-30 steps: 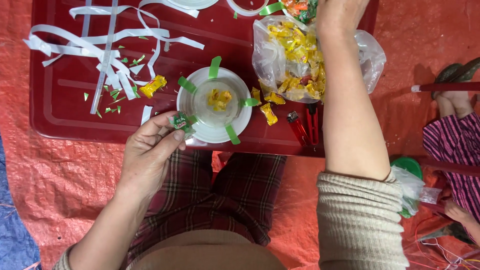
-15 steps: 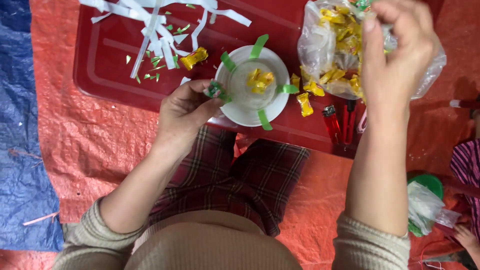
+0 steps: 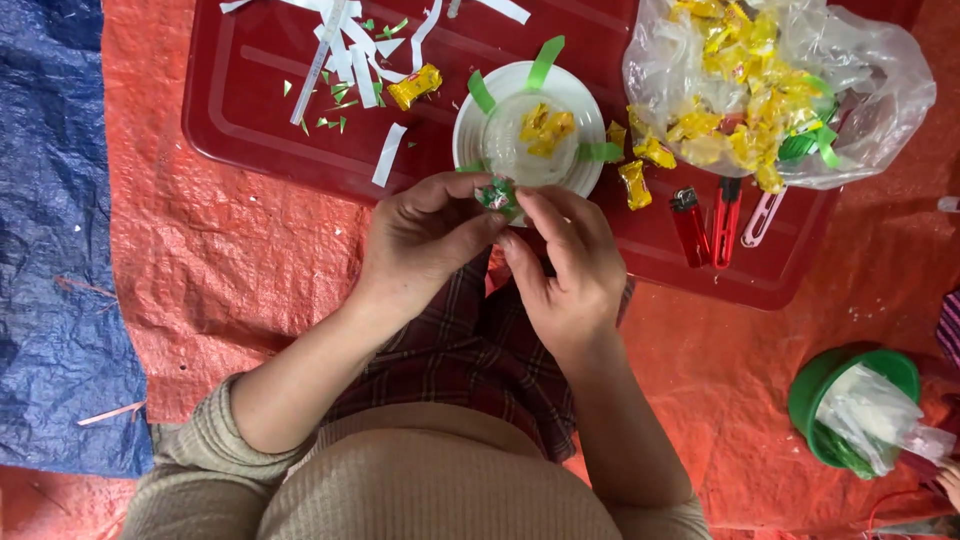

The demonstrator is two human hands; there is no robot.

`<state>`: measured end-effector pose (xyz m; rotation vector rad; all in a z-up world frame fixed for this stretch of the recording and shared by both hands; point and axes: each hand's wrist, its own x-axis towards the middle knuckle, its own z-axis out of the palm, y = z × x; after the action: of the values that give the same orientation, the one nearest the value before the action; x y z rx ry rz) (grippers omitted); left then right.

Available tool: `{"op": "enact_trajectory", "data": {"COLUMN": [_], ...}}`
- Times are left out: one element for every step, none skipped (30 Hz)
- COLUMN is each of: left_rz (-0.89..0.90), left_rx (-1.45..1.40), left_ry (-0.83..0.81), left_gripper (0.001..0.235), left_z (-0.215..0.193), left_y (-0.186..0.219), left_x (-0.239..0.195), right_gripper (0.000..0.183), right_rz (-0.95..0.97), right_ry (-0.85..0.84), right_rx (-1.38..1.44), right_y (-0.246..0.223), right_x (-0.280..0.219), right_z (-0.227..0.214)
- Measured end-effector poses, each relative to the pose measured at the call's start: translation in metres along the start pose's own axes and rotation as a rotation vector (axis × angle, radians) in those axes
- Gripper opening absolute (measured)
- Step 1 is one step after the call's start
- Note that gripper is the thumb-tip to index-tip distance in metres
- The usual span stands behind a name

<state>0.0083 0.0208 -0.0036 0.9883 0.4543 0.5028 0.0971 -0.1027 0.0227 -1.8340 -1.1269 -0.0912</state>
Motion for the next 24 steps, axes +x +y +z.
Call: {"op": "enact_trajectory", "data": {"left_rz": [0.001, -0.005, 0.020, 0.046, 0.044, 0.052, 0.059, 0.057, 0.054, 0.052, 0.050, 0.061, 0.071, 0.069, 0.083, 0.097, 0.096, 0.089, 0.081, 0.080, 0.068, 0.056, 0.054, 0.051], "left_rx": [-0.011, -0.010, 0.022, 0.054, 0.053, 0.067, 0.081, 0.081, 0.090, 0.099, 0.098, 0.107, 0.115, 0.113, 0.141, 0.169, 0.169, 0.150, 0.131, 0.132, 0.107, 0.082, 0.083, 0.085], "left_ry": [-0.027, -0.030, -0.045, -0.060, -0.062, -0.085, -0.107, -0.109, -0.127, -0.144, -0.148, -0.142, -0.135, -0.138, -0.149, -0.159, -0.159, -0.161, -0.161, -0.158, -0.157, -0.156, -0.156, -0.161], "left_gripper": [0.035, 0.035, 0.034, 0.034, 0.034, 0.036, 0.037, 0.037, 0.035, 0.033, 0.033, 0.033, 0.032, 0.032, 0.031, 0.029, 0.029, 0.029, 0.028, 0.028, 0.025, 0.022, 0.022, 0.021], "left_z": [0.001, 0.000, 0.000, -0.001, 0.001, 0.002, 0.004, 0.002, 0.001, 0.001, 0.000, -0.001, -0.002, -0.001, 0.000, 0.000, 0.002, 0.005, 0.006, 0.007, 0.008, 0.009, 0.004, 0.000], "left_y": [-0.001, 0.001, 0.002, 0.004, 0.007, 0.009, 0.012, 0.012, 0.012, 0.012, 0.012, 0.012, 0.012, 0.013, 0.014, 0.015, 0.017, 0.018, 0.020, 0.020, 0.020, 0.021, 0.017, 0.013], "left_x": [-0.003, -0.005, -0.006, -0.007, -0.008, -0.008, -0.009, -0.009, -0.008, -0.008, -0.007, -0.006, -0.005, -0.004, -0.004, -0.003, -0.003, -0.004, -0.004, -0.004, -0.004, -0.003, -0.002, -0.002], "right_gripper": [0.035, 0.035, 0.035, 0.036, 0.036, 0.035, 0.034, 0.034, 0.029, 0.026, 0.026, 0.027, 0.028, 0.028, 0.026, 0.025, 0.025, 0.025, 0.024, 0.024, 0.023, 0.022, 0.022, 0.021], "right_rz": [-0.048, -0.042, -0.052, -0.062, -0.060, -0.025, 0.011, 0.014, 0.091, 0.167, 0.169, 0.264, 0.360, 0.361, 0.422, 0.482, 0.483, 0.533, 0.584, 0.585, 0.615, 0.646, 0.647, 0.683], "right_ry": [0.029, 0.030, 0.026, 0.023, 0.024, 0.018, 0.013, 0.014, -0.002, -0.018, -0.016, -0.034, -0.052, -0.050, -0.070, -0.091, -0.091, -0.066, -0.041, -0.043, -0.042, -0.041, -0.041, -0.037], "right_rx": [-0.031, -0.033, -0.054, -0.075, -0.077, -0.023, 0.031, 0.030, 0.146, 0.262, 0.260, 0.387, 0.513, 0.510, 0.601, 0.692, 0.693, 0.767, 0.842, 0.843, 0.877, 0.910, 0.911, 0.948], "right_y": [0.002, 0.002, 0.003, 0.004, 0.003, 0.001, -0.001, -0.006, -0.010, -0.015, -0.013, -0.012, -0.010, -0.008, -0.006, -0.004, -0.001, 0.002, 0.005, 0.006, 0.007, 0.009, 0.007, 0.006], "right_x": [-0.004, -0.007, -0.010, -0.012, -0.013, -0.014, -0.015, -0.012, -0.008, -0.005, -0.007, -0.009, -0.011, -0.012, -0.014, -0.015, -0.020, -0.024, -0.028, -0.030, -0.032, -0.033, -0.032, -0.031], "right_z": [0.004, 0.005, 0.005, 0.006, 0.005, 0.005, 0.004, 0.003, 0.001, -0.001, -0.002, -0.003, -0.004, -0.006, -0.007, -0.009, -0.008, -0.007, -0.006, -0.004, -0.002, 0.000, 0.001, 0.001]}}
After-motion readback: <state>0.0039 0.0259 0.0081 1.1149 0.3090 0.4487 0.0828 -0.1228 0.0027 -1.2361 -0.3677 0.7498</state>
